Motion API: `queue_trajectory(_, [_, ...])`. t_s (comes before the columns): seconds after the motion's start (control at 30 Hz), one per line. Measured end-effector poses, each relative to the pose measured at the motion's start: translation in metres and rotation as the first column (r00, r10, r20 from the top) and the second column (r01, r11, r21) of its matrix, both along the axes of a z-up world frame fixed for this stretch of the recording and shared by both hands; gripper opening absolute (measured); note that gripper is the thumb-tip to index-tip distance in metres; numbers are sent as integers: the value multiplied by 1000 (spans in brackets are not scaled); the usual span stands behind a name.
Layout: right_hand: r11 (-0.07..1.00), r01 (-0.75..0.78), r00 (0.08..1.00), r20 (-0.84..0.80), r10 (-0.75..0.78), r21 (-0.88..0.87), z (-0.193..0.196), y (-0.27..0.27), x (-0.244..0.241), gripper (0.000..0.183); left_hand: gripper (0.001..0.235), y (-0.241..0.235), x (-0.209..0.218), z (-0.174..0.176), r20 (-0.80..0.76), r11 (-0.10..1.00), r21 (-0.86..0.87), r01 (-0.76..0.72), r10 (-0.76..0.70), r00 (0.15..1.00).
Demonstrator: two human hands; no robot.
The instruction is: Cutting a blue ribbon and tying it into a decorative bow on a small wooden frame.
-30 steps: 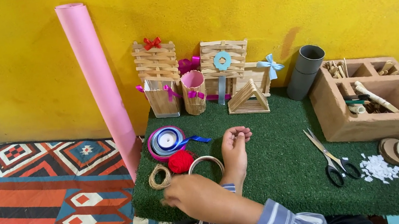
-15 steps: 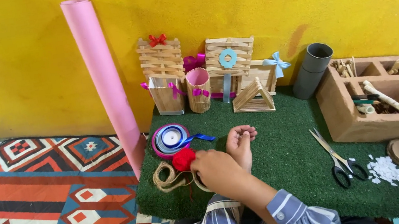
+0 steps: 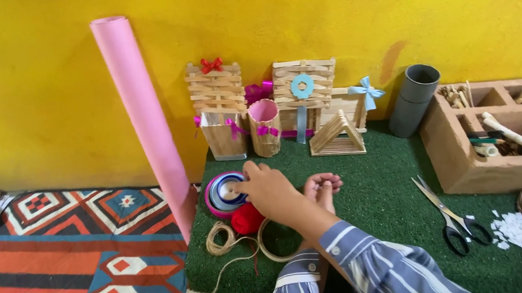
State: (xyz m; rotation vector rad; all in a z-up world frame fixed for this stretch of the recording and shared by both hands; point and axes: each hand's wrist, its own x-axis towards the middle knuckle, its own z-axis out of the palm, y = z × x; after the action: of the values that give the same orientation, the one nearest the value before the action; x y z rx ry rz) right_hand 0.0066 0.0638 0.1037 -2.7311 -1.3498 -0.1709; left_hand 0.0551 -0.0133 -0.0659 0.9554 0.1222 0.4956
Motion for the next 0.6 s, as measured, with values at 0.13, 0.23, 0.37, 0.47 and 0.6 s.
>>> queue_trajectory(0.13, [1000, 15, 1000, -25, -15, 7, -19, 4, 10, 28, 13, -15, 0, -2, -5, 999, -27, 41, -41, 999])
queue_trajectory(0.23, [995, -23, 1000, 14, 21, 98, -37, 3, 22, 14, 12, -23, -4, -2, -7, 997, -54, 62, -63, 998])
queue_trajectory(0.37, [972, -12, 997, -75, 30, 234, -40, -4, 27, 15, 12, -18, -15, -2, -7, 994, -95, 56, -57, 998])
queue_trajectory(0.47, [981, -22, 997, -64, 35, 194, -49, 1, 24, 22, 12, 19, -35, -8, -8, 992, -117, 50, -51, 999])
queue_trajectory(0.6, [989, -67, 992, 117, 52, 130, -37, 7, 11, 38, 11, 49, -63, -16, -5, 989, -142, 50, -51, 999])
